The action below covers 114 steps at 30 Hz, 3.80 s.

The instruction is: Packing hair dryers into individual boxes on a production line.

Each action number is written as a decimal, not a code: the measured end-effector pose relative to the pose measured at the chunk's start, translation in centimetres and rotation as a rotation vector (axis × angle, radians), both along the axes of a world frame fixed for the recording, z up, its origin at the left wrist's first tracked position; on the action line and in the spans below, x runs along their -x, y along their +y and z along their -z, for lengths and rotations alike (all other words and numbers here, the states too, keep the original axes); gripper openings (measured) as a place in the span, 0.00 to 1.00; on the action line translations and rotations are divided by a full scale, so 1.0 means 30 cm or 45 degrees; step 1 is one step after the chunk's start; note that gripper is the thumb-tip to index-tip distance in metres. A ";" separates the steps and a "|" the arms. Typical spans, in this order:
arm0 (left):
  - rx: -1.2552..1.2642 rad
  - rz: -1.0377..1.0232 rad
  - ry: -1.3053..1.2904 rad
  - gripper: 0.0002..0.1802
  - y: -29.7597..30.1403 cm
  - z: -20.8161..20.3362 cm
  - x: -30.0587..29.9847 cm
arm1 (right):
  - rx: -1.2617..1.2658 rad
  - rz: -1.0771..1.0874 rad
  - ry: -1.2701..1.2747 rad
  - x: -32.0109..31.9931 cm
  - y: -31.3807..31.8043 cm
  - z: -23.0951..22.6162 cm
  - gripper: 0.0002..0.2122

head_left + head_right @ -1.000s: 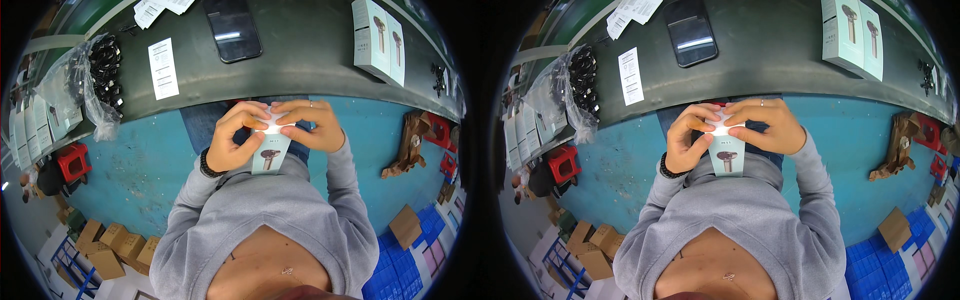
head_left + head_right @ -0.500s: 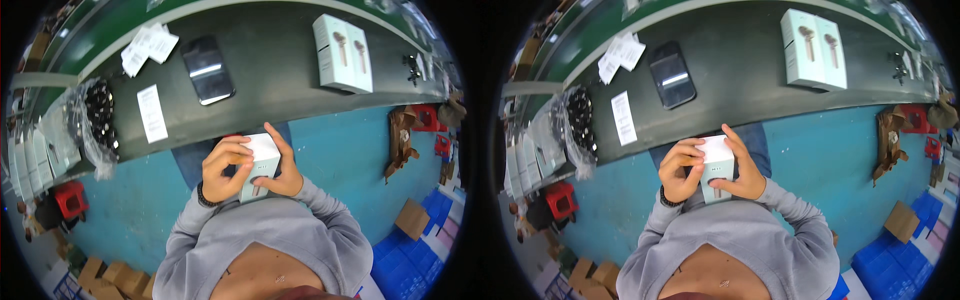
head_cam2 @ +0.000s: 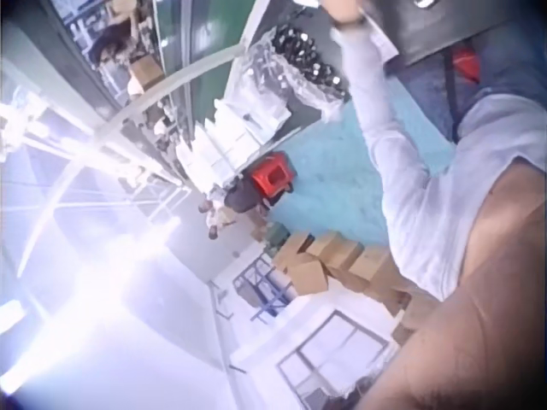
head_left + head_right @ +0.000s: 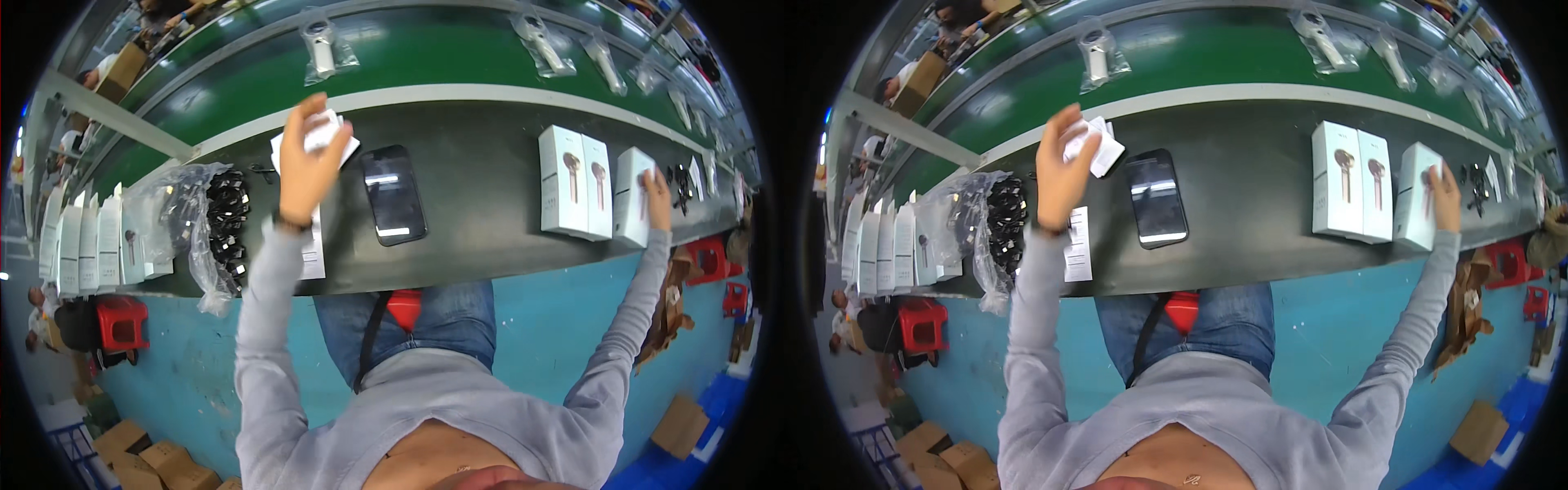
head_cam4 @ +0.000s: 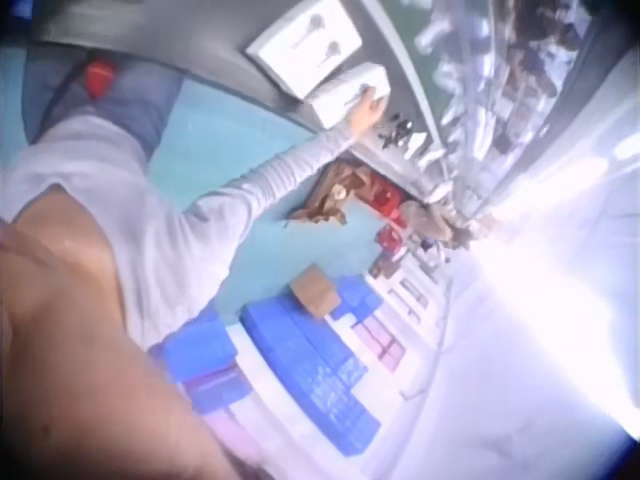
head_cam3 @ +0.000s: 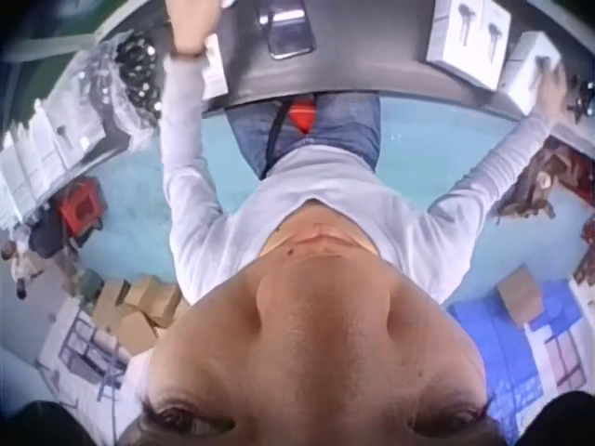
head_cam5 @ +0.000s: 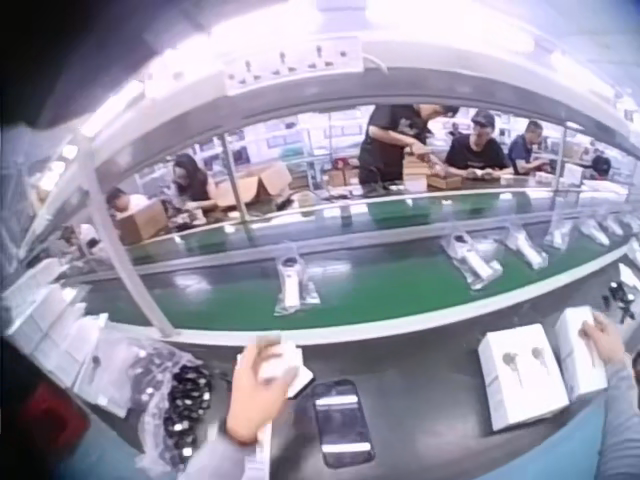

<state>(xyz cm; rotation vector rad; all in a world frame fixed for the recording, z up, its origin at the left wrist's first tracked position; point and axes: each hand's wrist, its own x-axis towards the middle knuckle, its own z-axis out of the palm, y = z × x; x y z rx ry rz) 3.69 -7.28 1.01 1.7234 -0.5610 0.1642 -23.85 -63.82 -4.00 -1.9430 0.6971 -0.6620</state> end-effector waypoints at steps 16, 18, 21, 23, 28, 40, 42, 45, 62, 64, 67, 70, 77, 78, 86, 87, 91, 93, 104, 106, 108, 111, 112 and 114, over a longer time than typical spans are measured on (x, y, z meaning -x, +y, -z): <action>-0.649 -0.768 0.353 0.52 -0.069 0.242 -1.494 | 0.033 0.258 0.240 0.190 0.380 -0.138 0.20; -0.610 -0.749 0.326 0.42 0.000 0.248 -1.581 | 0.046 0.184 0.247 0.166 0.390 -0.125 0.19; -0.298 -0.632 0.378 0.38 -0.255 0.230 -1.400 | 0.190 0.087 0.189 0.177 0.443 -0.240 0.19; -0.246 -0.596 0.167 0.35 -0.333 0.128 -1.241 | 0.426 -0.015 0.067 0.039 0.523 -0.359 0.18; 0.106 -0.094 -0.287 0.32 -0.077 -0.205 -0.837 | 0.365 -0.771 -0.145 -0.503 0.806 -0.520 0.28; 0.080 0.044 -0.397 0.27 0.144 -0.295 0.220 | -0.056 -1.559 -0.272 -0.758 1.475 -0.508 0.12; 0.087 -0.017 -0.316 0.26 0.198 -0.247 0.282 | 0.018 -1.579 -0.193 -0.716 1.526 -0.470 0.13; 0.091 -0.140 -0.412 0.27 0.248 -0.208 0.332 | 0.157 -1.547 -0.145 -0.671 1.584 -0.443 0.15; -1.412 -1.403 -0.380 0.17 1.232 0.085 -0.111 | 0.573 -0.939 -0.383 -0.657 1.124 -0.354 0.18; -1.656 -1.227 -0.070 0.16 1.228 0.109 -0.123 | 0.503 -0.852 -0.466 -0.617 1.097 -0.347 0.19; -1.302 -1.152 -0.046 0.14 1.213 0.089 -0.120 | 0.146 -0.922 -0.430 -0.562 1.043 -0.372 0.20; -1.046 -1.205 -0.105 0.18 1.275 0.123 -0.146 | 0.181 -0.884 -0.400 -0.523 1.034 -0.386 0.22; -1.253 -1.051 0.397 0.53 1.339 0.056 -0.191 | 0.253 -1.142 -0.352 -0.461 0.963 -0.362 0.21; -1.243 -1.001 0.395 0.53 1.369 0.067 -0.197 | 0.239 -1.214 -0.350 -0.445 0.949 -0.360 0.22; -0.891 -1.009 -0.203 0.54 1.239 -0.237 0.341 | -0.371 -1.481 -0.518 -0.328 0.851 -0.390 0.24; -0.620 -0.828 -0.165 0.54 1.217 -0.230 0.384 | -0.372 -1.430 -0.486 -0.307 0.791 -0.335 0.24; -0.631 -0.475 -0.138 0.60 1.048 -0.198 0.573 | -1.138 -1.532 -1.140 -0.252 1.021 -0.282 0.18; -0.730 -0.221 -0.195 0.59 1.004 -0.161 0.684 | -0.829 0.201 -0.518 -0.271 1.286 -0.409 0.20; -0.916 0.154 0.067 0.40 0.696 -0.136 0.649 | -0.986 -0.934 -1.131 -0.154 1.127 -0.213 0.20; -1.249 0.205 0.126 0.37 0.631 -0.097 0.637 | -0.894 -1.106 -1.057 -0.116 1.015 -0.101 0.12; -1.609 0.366 0.228 0.34 0.605 -0.048 0.634 | -0.795 -1.257 -0.967 -0.064 0.905 0.018 0.14; -1.409 0.374 0.492 0.35 0.590 -0.038 0.571 | -1.034 -1.124 -0.855 -0.020 0.930 0.034 0.19; -1.502 0.410 0.419 0.35 0.592 -0.023 0.575 | -1.334 -0.949 -0.797 -0.024 0.985 0.025 0.20; -1.697 0.477 0.521 0.36 0.576 -0.013 0.580 | -0.789 -0.404 -0.688 -0.068 1.205 -0.003 0.20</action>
